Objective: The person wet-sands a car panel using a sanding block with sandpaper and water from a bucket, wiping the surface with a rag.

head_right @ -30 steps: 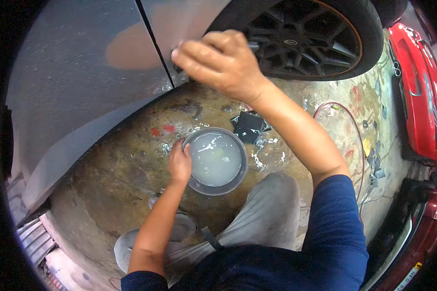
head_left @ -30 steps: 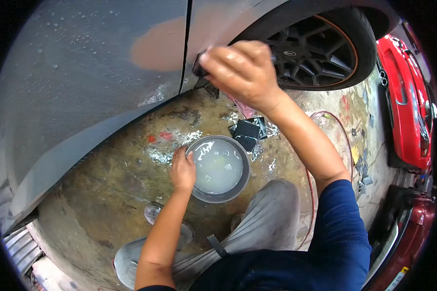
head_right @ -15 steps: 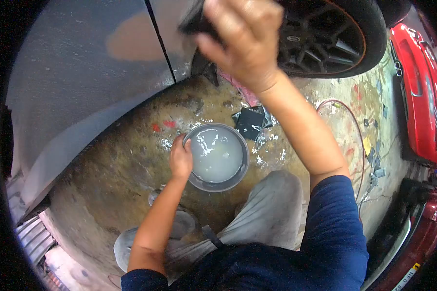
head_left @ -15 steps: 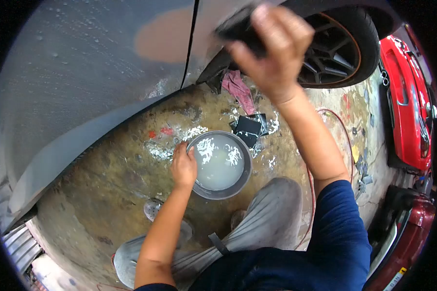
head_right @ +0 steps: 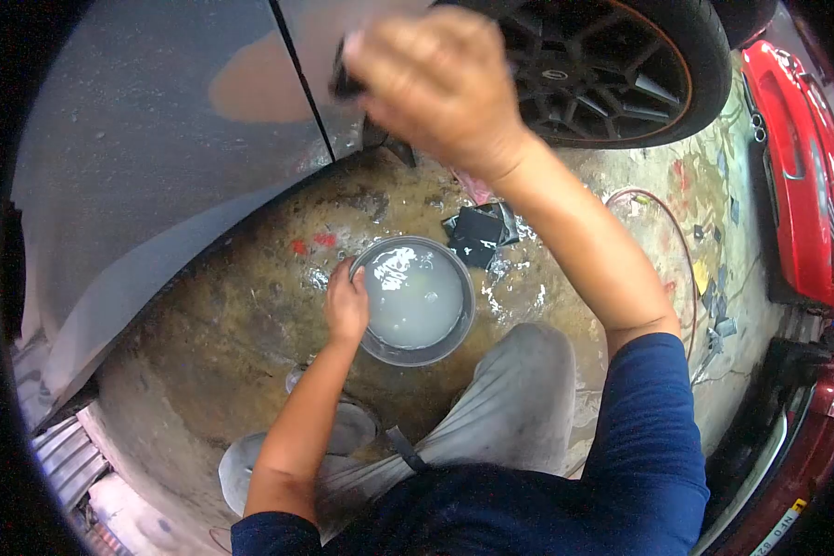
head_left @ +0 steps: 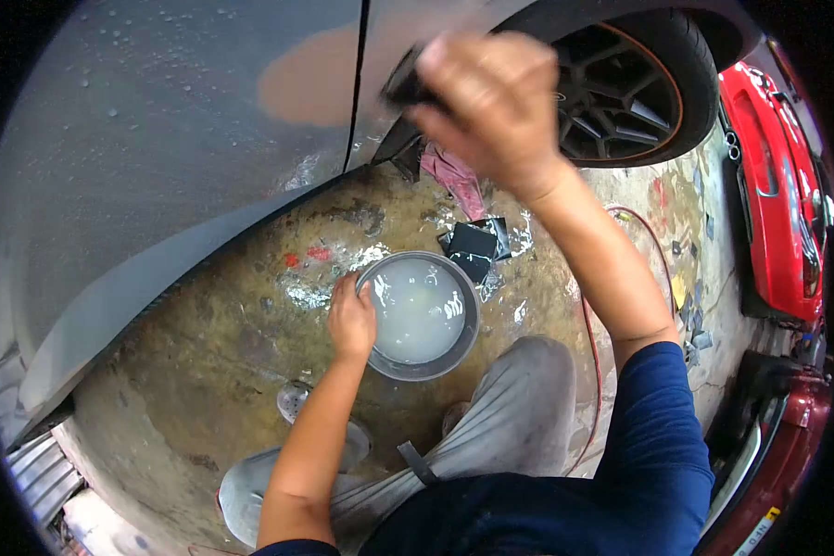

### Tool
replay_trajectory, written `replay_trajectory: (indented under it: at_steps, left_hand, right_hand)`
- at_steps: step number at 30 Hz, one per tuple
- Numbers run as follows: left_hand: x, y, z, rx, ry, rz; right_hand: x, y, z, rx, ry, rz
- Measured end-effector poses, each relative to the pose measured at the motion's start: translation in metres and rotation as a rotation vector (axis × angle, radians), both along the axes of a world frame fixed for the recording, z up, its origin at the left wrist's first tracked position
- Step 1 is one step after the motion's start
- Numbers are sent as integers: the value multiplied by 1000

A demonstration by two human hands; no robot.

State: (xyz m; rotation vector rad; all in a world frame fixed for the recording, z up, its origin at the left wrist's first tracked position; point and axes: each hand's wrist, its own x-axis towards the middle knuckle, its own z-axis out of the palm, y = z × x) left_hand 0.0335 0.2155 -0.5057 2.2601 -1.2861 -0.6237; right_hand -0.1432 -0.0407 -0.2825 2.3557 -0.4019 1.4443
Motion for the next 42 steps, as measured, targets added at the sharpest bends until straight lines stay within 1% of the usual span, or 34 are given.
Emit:
replay_trajectory:
  at_steps: [2, 4, 5, 6, 8, 10, 13, 14, 15, 17, 18, 20, 21, 22, 24, 25, 26, 28, 29, 30, 32, 35, 38, 39, 40, 42]
  left_hand:
    - [-2, 5, -4, 13, -2, -7]
    - [0, 1, -1, 26, -1, -15]
    - [1, -1, 1, 18, -2, -18]
    - [1, 0, 1, 12, -3, -23]
    - [0, 2, 0, 12, -2, -20]
    - [-2, 0, 0, 28, 4, 0]
    - [-4, -3, 11, 124, 50, 28]
    - [-5, -6, 14, 131, 35, 20]
    - [-6, -6, 17, 138, 20, 16]
    - [-3, -3, 17, 136, 2, 4]
    - [-1, -3, 10, 120, 2, -2]
    - [1, -2, -1, 83, -4, -22]
    - [1, -1, -3, 59, -11, -31]
    - [3, 2, -4, 40, -20, -49]
    - [1, 0, -1, 69, -17, -32]
    - [1, 0, 2, 85, -15, -24]
    - [0, -1, 4, 94, -8, -14]
    - [-2, -2, 5, 115, 10, 6]
    - [-1, -2, 4, 101, 16, 0]
    - [-1, -2, 3, 87, 23, -3]
    - [-1, 1, 1, 92, 26, -7]
    - [0, -1, 4, 104, 8, -5]
    - [-1, -1, 3, 83, -5, -10]
    - [-1, -1, 0, 73, -6, -17]
    - [0, 0, -2, 62, -8, -21]
    - [1, 0, -3, 50, -8, -20]
  right_hand:
    - [-6, -13, 19, -114, -134, 14]
    - [-2, -10, 10, -74, -179, 9]
    - [0, 2, -10, 33, -51, -2]
    - [13, 3, -16, -43, -63, 0]
    - [2, 1, -16, -14, 62, 7]
    - [-3, 2, 12, 25, -95, -37]
    - [1, -6, 11, -32, -207, -30]
    - [7, 0, -9, 39, -206, -6]
    - [14, 2, -28, 18, -146, -4]
    - [11, 2, -33, -33, -28, 1]
    - [5, 2, -20, -45, 26, 0]
    - [-7, -5, 16, -42, -89, -6]
    - [-10, -11, 27, -97, -168, -7]
    - [-7, -12, 27, -100, -237, -11]
    - [4, -4, -3, -12, -190, 27]
    - [9, 1, -21, 22, -111, 21]
    - [7, 2, -26, 36, -43, 37]
    - [-5, -1, -3, -4, 8, 36]
    - [-13, -2, 14, 25, -46, -7]
    - [-17, -15, 28, -66, -178, 6]
    - [-5, -15, 13, -8, -325, -7]
    - [4, 3, -22, 76, -74, 35]
    - [-7, -7, 9, 6, -112, 20]
    - [-14, -16, 26, -73, -165, 22]
    - [-12, -22, 28, -132, -257, -12]
    - [4, -10, -2, -25, -296, -8]
